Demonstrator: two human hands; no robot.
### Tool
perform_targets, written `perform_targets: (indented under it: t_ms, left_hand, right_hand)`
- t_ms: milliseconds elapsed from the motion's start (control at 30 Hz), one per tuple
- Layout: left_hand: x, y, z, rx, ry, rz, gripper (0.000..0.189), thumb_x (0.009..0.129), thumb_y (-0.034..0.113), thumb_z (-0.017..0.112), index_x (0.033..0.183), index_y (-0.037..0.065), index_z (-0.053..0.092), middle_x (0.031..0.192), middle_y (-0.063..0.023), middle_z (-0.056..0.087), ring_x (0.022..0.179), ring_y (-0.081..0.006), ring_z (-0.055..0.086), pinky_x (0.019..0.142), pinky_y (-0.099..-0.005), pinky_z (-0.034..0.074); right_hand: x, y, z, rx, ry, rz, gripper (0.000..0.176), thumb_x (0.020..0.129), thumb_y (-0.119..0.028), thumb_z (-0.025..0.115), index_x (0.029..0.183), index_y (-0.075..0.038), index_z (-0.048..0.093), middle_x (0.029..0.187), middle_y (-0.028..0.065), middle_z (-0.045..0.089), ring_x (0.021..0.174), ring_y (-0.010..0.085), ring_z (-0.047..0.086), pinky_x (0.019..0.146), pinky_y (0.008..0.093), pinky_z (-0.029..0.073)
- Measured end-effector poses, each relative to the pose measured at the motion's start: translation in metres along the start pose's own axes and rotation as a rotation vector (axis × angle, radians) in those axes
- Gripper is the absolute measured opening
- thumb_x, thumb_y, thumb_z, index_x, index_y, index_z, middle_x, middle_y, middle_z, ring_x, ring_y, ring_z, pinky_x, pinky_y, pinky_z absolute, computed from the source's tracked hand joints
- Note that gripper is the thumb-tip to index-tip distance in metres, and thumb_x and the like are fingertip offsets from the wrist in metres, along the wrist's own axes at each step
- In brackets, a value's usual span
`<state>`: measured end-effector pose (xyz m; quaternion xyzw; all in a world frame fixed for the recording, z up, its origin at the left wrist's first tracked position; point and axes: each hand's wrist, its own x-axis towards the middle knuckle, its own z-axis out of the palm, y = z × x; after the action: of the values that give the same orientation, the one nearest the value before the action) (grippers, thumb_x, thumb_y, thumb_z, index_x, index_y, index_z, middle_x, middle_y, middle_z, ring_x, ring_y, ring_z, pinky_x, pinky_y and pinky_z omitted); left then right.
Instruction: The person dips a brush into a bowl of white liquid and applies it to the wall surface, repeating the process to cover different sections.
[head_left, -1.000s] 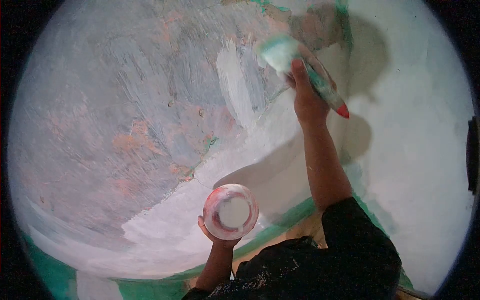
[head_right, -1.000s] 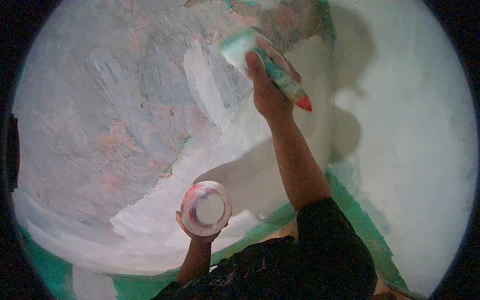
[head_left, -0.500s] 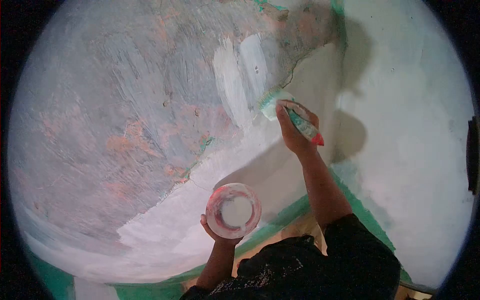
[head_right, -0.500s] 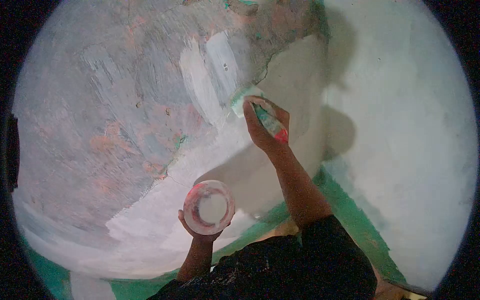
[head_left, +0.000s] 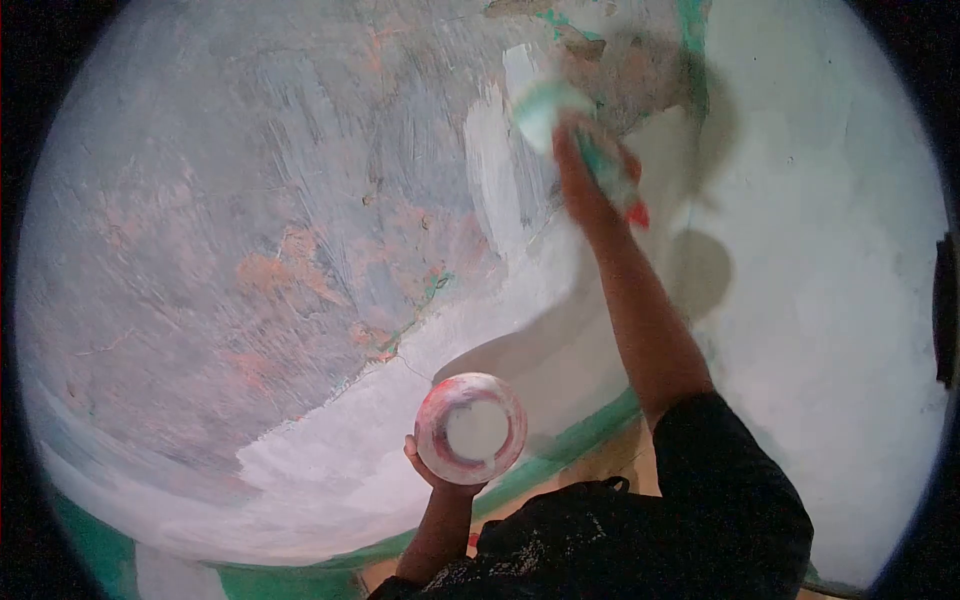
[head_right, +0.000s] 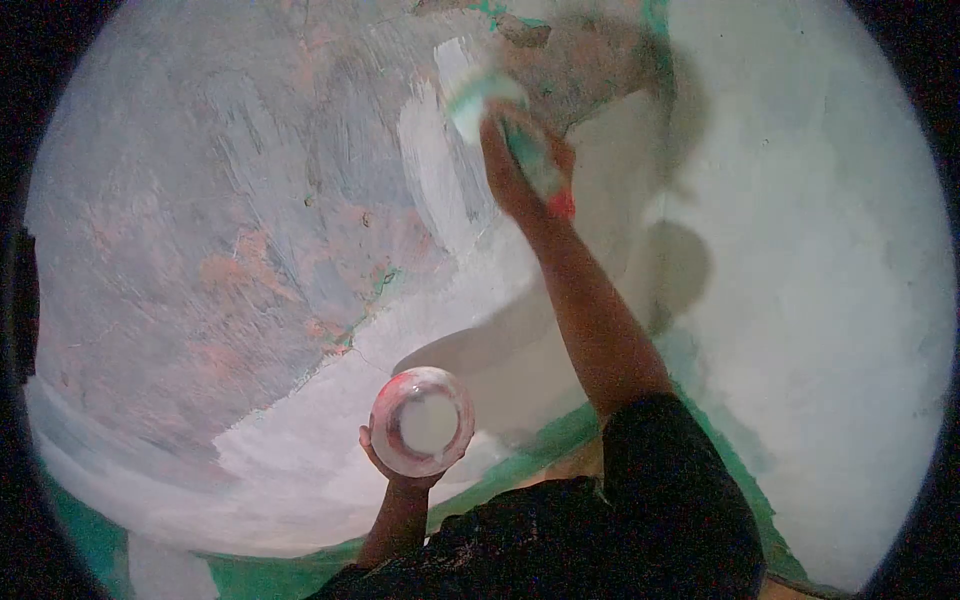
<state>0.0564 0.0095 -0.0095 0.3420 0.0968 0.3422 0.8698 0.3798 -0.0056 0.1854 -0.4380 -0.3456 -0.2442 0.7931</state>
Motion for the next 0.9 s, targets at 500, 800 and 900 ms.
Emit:
perform_targets:
  t_ms: [500, 800, 900]
  left_hand:
    - [-0.003, -0.002, -0.004, -0.111, -0.051, -0.042, 0.09, 0.074, 0.077, 0.037, 0.14, 0.016, 0.031, 0.141, -0.0147, 0.035, 0.128, -0.0376, 0.037, 0.099, -0.0582, 0.037]
    - [-0.012, 0.002, -0.008, -0.132, -0.011, 0.021, 0.087, 0.076, 0.075, 0.033, 0.139, 0.016, 0.034, 0.14, -0.0127, 0.037, 0.127, -0.0342, 0.038, 0.101, -0.0536, 0.035]
    - [-0.013, 0.001, -0.013, -0.175, 0.018, 0.053, 0.085, 0.076, 0.075, 0.033, 0.139, 0.018, 0.034, 0.14, -0.0123, 0.037, 0.127, -0.0343, 0.038, 0.101, -0.054, 0.035]
  right_hand:
    - [0.0, -0.034, 0.002, 0.083, -0.165, 0.144, 0.027, 0.084, -0.02, 0.067, 0.102, 0.0, 0.065, 0.089, 0.0032, 0.066, 0.081, 0.0095, 0.061, 0.072, 0.0245, 0.052]
    - [0.014, -0.02, 0.025, 0.145, -0.121, 0.165, 0.026, 0.085, -0.022, 0.066, 0.102, -0.002, 0.063, 0.089, 0.0058, 0.064, 0.08, 0.0123, 0.06, 0.068, 0.0271, 0.049]
    - [-0.071, 0.026, -0.019, -0.255, -0.117, 0.093, 0.021, 0.084, -0.011, 0.065, 0.102, 0.001, 0.065, 0.084, 0.0039, 0.065, 0.071, 0.0071, 0.059, 0.061, 0.0242, 0.049]
